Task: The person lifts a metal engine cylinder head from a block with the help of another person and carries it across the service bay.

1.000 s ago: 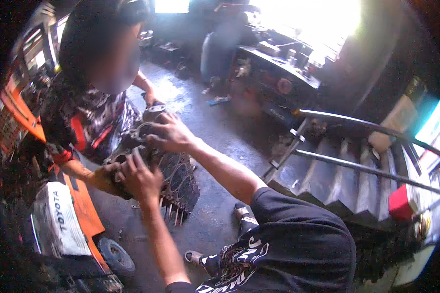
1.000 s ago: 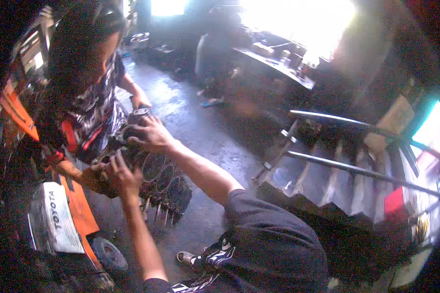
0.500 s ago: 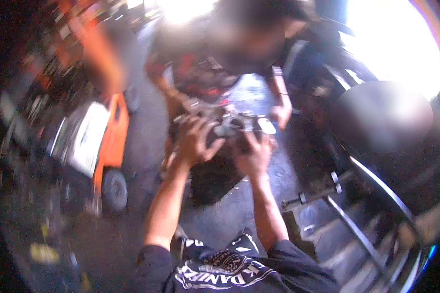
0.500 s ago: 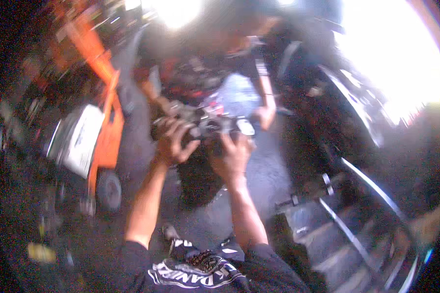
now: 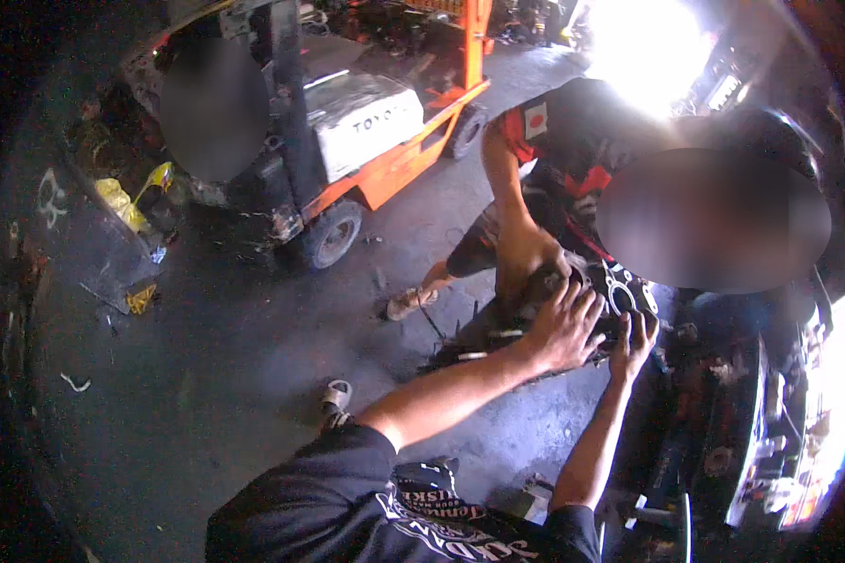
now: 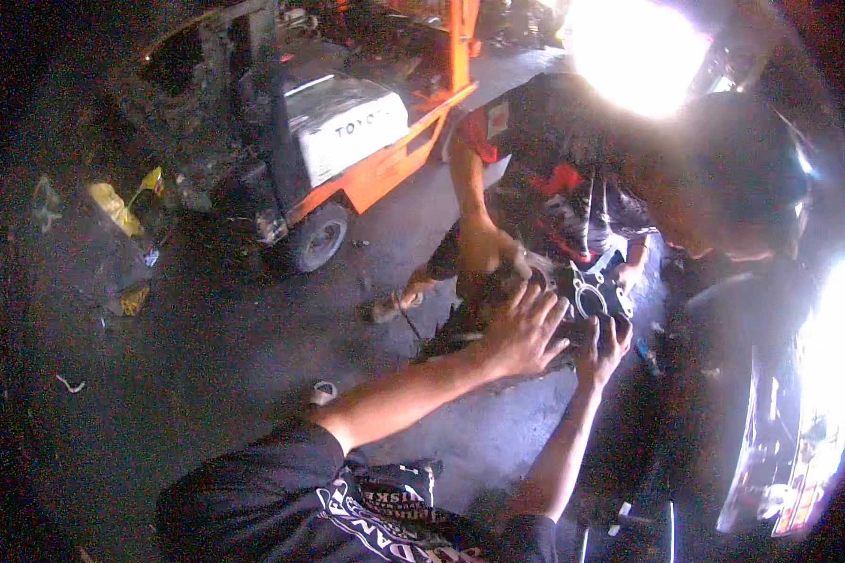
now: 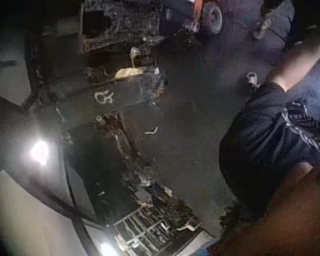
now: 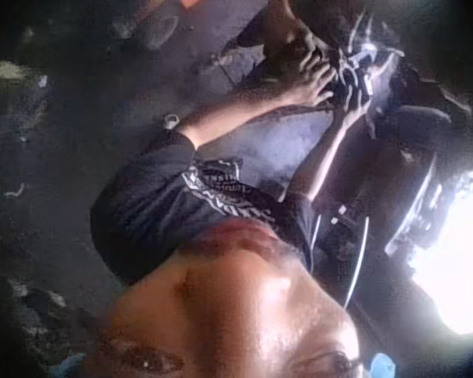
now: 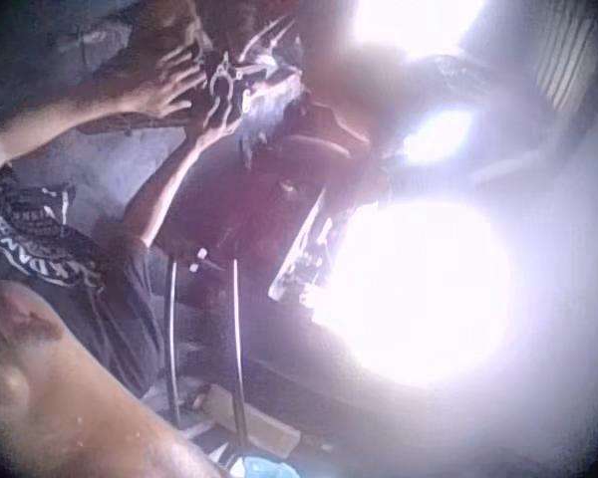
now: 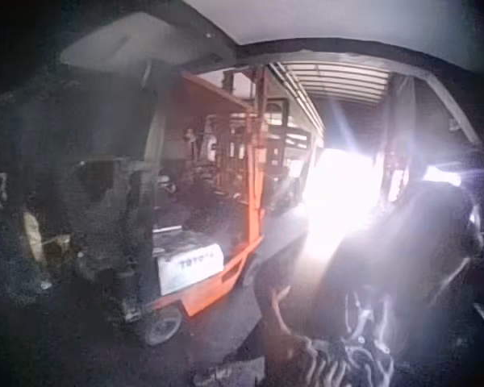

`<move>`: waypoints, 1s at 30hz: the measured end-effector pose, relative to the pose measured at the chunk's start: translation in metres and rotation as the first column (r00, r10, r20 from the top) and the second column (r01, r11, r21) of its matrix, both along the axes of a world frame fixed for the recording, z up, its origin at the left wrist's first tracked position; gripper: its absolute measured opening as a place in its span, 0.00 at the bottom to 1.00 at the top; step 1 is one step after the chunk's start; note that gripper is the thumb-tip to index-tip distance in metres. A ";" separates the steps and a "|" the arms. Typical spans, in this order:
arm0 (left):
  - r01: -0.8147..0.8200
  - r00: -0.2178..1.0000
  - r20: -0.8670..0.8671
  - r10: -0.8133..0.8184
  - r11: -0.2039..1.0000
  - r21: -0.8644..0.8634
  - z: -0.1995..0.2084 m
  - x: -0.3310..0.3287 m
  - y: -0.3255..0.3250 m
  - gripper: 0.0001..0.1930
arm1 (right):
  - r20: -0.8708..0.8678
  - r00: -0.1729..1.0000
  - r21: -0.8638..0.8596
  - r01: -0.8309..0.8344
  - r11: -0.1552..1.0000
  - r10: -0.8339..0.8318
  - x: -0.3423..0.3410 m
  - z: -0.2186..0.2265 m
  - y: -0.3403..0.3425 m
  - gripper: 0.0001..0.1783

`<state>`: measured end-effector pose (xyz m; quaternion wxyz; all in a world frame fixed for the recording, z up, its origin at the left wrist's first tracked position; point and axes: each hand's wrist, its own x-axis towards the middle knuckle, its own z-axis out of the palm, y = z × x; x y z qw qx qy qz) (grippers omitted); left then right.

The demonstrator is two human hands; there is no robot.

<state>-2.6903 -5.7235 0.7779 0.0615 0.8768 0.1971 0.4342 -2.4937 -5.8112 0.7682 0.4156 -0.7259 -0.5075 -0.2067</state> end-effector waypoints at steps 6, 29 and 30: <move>-0.011 0.997 0.078 0.014 0.999 -0.040 -0.025 -0.091 0.058 0.38 | -0.061 0.996 -0.104 -0.064 0.993 0.058 -0.097 0.016 0.065 0.20; 0.409 0.907 -0.037 -0.419 0.857 0.313 0.046 0.050 -0.087 0.22 | -0.148 0.933 -0.043 0.325 0.945 -0.328 -0.048 0.014 -0.167 0.19; 0.420 0.901 -0.027 -0.434 0.852 0.313 0.041 0.050 -0.080 0.23 | -0.097 0.945 -0.038 0.310 0.950 -0.312 -0.036 0.004 -0.165 0.21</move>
